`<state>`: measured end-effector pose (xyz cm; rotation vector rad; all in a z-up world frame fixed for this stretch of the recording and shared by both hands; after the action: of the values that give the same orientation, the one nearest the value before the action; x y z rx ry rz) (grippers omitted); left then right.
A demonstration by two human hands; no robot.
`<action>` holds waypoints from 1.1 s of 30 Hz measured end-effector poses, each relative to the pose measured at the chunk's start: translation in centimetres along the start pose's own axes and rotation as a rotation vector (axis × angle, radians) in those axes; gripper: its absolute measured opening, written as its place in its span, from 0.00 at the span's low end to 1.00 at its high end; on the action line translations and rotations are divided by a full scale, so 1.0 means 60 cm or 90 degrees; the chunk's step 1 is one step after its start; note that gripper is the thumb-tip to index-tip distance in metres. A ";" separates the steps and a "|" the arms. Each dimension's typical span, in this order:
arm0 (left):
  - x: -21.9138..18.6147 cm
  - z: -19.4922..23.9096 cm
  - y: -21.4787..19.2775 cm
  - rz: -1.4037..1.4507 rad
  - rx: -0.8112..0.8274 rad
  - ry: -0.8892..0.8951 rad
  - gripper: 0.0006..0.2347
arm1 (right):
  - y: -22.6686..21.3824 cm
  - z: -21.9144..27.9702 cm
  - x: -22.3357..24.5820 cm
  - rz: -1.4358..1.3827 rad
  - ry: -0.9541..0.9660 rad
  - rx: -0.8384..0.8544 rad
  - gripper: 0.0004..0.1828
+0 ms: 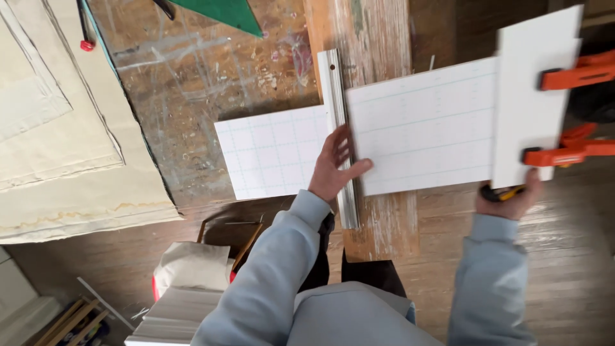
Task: Cutting and organizing pieces of white mat board using a utility knife, straight edge, and clamps.
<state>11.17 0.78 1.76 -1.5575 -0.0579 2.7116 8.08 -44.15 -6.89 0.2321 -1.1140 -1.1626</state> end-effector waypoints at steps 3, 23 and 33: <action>0.038 0.031 -0.028 0.257 0.026 -0.139 0.40 | 0.161 0.084 -0.075 -0.027 0.040 0.008 0.28; 0.146 0.418 -0.709 0.373 -0.301 0.045 0.23 | 0.203 0.250 -0.306 1.131 -0.415 0.158 0.28; 0.157 0.432 -0.820 0.328 -0.397 -0.126 0.25 | 0.454 0.282 -0.656 0.338 0.410 0.167 0.48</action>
<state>-16.29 49.59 8.61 -1.5784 -0.6472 3.4901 12.70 6.28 -3.41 0.4450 -0.6816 -0.4109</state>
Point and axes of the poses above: each hand's wrist, its own z-axis away from the middle knuckle, its own y-axis out of the palm, x = y × z, the point moved 10 cm from there along -z, towards the middle knuckle, and after that the axes turned 13 degrees about -z, right-handed, at the moved point
